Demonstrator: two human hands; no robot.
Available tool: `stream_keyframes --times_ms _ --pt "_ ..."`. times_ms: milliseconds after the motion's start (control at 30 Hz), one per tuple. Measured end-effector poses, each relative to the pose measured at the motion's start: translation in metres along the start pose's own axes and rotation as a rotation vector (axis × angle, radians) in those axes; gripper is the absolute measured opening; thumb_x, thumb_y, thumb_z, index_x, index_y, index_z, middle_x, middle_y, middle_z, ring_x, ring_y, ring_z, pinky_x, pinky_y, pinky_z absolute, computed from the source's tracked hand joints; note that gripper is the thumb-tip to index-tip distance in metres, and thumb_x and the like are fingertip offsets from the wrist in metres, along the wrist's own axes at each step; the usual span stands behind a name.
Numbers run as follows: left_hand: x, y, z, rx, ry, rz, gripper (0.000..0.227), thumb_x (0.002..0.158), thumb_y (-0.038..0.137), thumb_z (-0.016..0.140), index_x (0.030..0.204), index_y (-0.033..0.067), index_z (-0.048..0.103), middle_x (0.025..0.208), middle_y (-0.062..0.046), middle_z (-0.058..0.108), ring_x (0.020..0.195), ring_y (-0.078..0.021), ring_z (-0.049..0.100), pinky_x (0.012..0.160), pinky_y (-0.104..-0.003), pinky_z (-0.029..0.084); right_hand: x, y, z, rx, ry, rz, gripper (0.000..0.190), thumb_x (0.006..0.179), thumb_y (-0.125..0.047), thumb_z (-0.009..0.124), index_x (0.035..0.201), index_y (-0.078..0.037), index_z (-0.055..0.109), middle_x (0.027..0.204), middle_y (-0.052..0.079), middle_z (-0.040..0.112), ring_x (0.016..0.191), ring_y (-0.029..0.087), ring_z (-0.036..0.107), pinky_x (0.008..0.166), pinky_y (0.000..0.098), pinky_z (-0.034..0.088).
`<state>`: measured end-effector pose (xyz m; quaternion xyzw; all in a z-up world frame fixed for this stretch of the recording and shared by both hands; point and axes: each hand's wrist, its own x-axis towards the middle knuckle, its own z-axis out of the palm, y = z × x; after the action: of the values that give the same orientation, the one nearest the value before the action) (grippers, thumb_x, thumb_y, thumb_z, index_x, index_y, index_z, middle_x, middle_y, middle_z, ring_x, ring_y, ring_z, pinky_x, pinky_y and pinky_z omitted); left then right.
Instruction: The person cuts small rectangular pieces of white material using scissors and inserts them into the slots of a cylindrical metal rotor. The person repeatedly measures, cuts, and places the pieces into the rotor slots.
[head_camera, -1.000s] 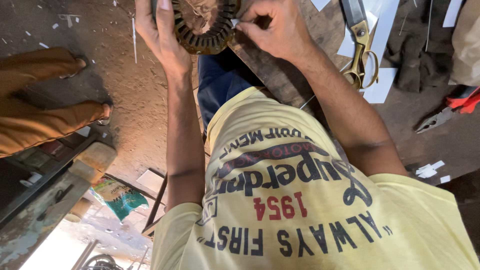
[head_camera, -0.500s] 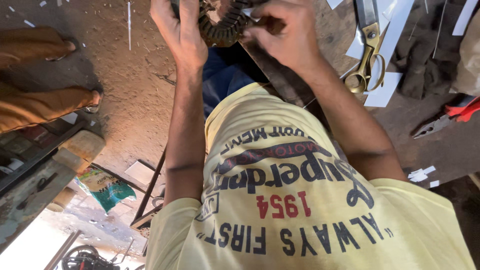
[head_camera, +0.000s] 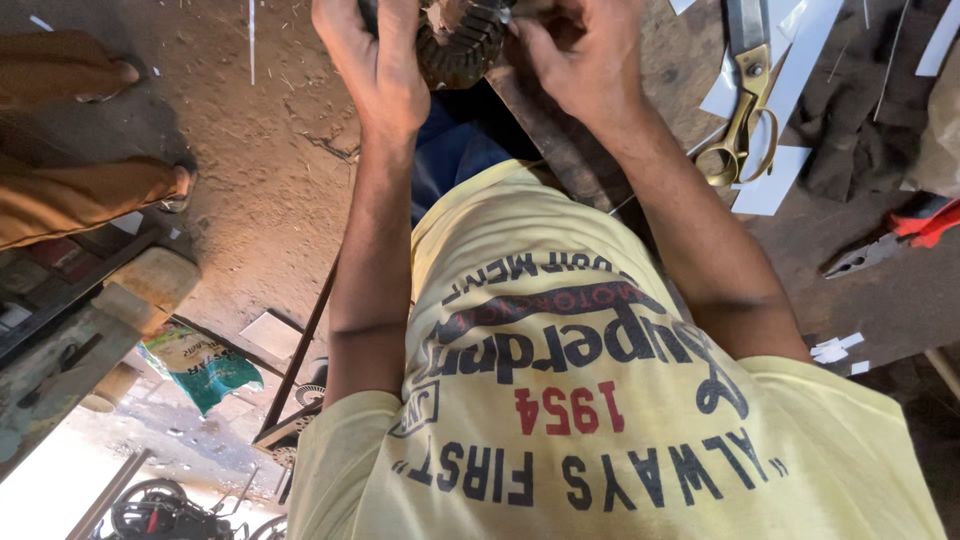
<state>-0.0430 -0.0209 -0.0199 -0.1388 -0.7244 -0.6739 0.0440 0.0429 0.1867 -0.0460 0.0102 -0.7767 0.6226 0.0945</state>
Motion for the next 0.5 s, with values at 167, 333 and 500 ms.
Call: stream_keyframes --times_ms 167,333,500 --pt "0.000 0.010 0.003 0.133 -0.032 0.066 0.023 0.108 0.019 0.064 0.104 -0.0034 0.058 0.098 -0.011 0.057 0.086 -0.0212 0.054 0.078 -0.039 0.044 0.002 0.006 0.001 0.044 -0.026 0.073 0.015 0.106 0.010 0.075 0.111 0.003 0.064 0.103 0.010 0.073 0.093 0.014 0.073 0.081 0.0273 0.059" --pt "-0.001 0.032 0.015 0.185 -0.072 0.039 0.025 0.102 0.019 0.073 0.110 -0.0019 0.062 0.101 -0.013 0.061 0.091 -0.0233 0.060 0.080 -0.039 0.049 -0.012 -0.004 -0.032 -0.088 0.065 0.109 0.018 0.100 0.009 0.078 0.113 0.005 0.067 0.103 0.011 0.076 0.090 0.014 0.073 0.079 0.0258 0.059" --pt "-0.004 0.061 0.034 0.173 -0.162 0.126 0.034 0.098 0.016 0.075 0.121 -0.0031 0.060 0.113 -0.017 0.060 0.100 -0.0299 0.062 0.088 -0.041 0.052 -0.026 -0.024 -0.059 -0.140 0.174 0.080 0.016 0.101 0.011 0.078 0.112 0.006 0.067 0.102 0.012 0.075 0.089 0.014 0.073 0.080 0.0259 0.059"
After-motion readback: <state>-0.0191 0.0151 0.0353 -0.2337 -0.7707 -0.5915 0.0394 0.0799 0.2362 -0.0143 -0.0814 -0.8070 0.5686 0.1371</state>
